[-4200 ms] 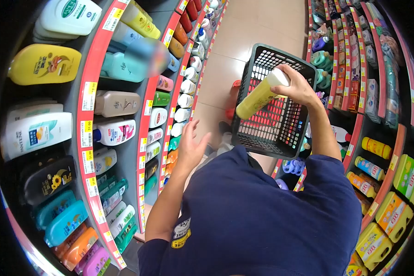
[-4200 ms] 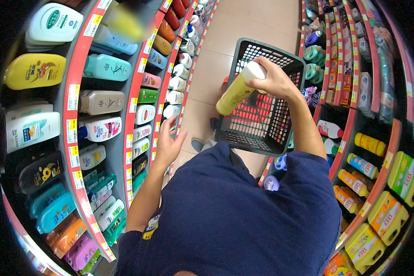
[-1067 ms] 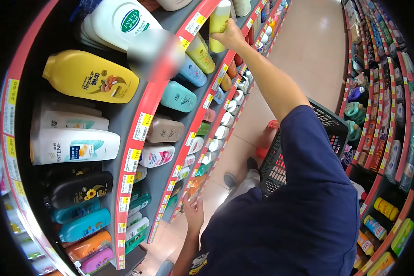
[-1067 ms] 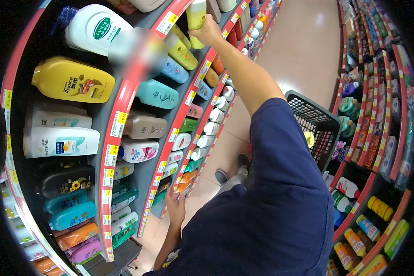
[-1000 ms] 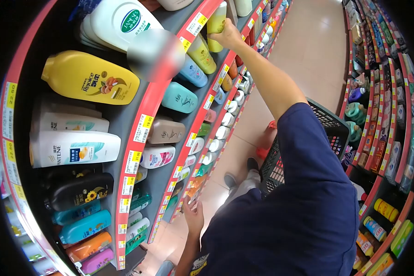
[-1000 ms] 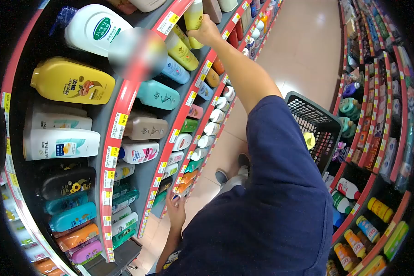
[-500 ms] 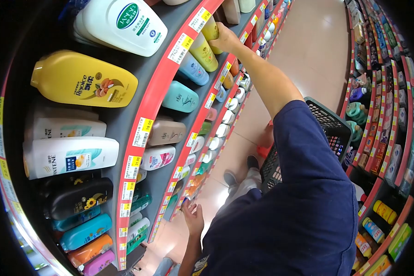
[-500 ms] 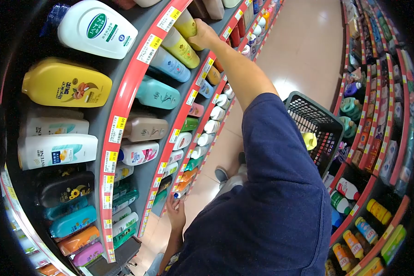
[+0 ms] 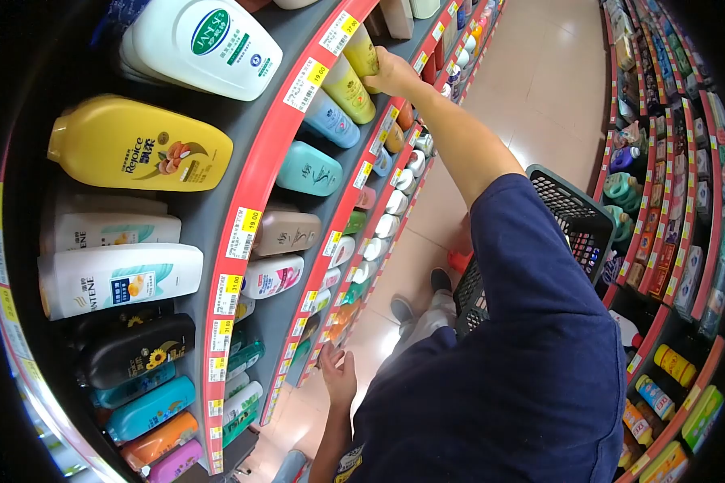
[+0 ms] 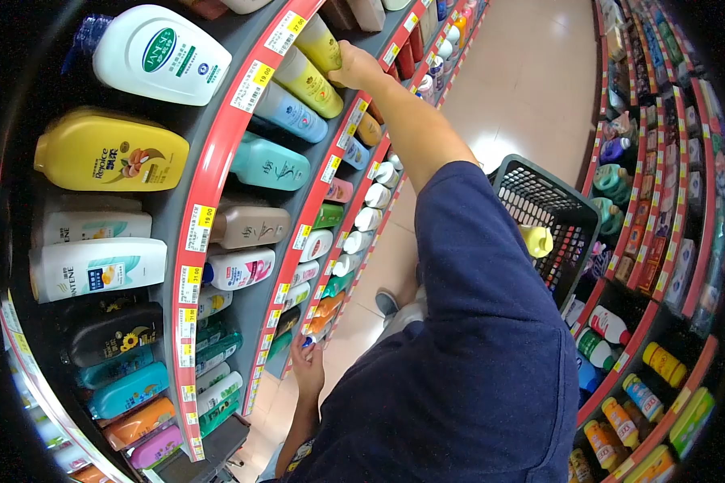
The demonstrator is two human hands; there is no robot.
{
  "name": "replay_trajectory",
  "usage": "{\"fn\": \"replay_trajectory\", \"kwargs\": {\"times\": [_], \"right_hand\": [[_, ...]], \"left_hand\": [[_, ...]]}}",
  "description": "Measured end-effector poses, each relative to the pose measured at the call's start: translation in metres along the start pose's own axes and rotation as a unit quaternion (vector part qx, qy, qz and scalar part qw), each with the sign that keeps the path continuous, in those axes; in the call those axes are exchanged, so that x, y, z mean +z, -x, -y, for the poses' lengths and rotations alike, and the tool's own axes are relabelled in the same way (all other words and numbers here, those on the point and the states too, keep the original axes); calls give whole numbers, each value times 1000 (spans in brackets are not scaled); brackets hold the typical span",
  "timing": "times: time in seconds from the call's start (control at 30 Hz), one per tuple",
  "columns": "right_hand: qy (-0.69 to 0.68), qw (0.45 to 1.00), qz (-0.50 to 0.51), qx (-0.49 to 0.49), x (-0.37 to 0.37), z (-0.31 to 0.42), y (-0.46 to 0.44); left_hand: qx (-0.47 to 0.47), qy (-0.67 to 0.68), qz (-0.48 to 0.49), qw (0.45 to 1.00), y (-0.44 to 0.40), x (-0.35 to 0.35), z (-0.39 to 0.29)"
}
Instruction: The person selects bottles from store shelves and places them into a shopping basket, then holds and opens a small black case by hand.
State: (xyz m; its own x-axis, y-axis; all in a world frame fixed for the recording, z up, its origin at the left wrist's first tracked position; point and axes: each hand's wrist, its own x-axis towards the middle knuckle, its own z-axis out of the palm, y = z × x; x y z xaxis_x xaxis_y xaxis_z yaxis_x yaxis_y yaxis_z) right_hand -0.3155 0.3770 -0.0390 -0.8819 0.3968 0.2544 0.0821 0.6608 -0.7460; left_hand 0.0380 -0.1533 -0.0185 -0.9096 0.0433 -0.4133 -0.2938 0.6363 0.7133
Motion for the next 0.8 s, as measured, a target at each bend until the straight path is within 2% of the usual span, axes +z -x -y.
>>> {"fn": "replay_trajectory", "kwargs": {"times": [0.13,0.33,0.43,0.47,0.53,0.67,0.77,0.8], "right_hand": [[-39,998,-5,-40,1,-7,3],[-42,999,-6,-10,2,-8,5],[-13,991,-126,-33,2,-12,21],[-52,988,-147,-13,-1,-16,29],[-126,974,-187,34,-14,-9,65],[-230,938,-254,47,-26,-12,179],[-164,950,-234,129,-28,-14,290],[-167,949,-209,169,-30,-8,326]], "left_hand": [[-6,-4,4,1000,2,0,-1],[-9,-12,9,1000,5,1,-2],[13,1,-1,1000,5,2,6],[10,3,-3,1000,6,2,7],[2,6,-3,1000,8,1,4],[10,7,4,1000,9,3,34],[-24,19,47,998,15,9,20],[-3,24,60,998,15,11,23]]}}
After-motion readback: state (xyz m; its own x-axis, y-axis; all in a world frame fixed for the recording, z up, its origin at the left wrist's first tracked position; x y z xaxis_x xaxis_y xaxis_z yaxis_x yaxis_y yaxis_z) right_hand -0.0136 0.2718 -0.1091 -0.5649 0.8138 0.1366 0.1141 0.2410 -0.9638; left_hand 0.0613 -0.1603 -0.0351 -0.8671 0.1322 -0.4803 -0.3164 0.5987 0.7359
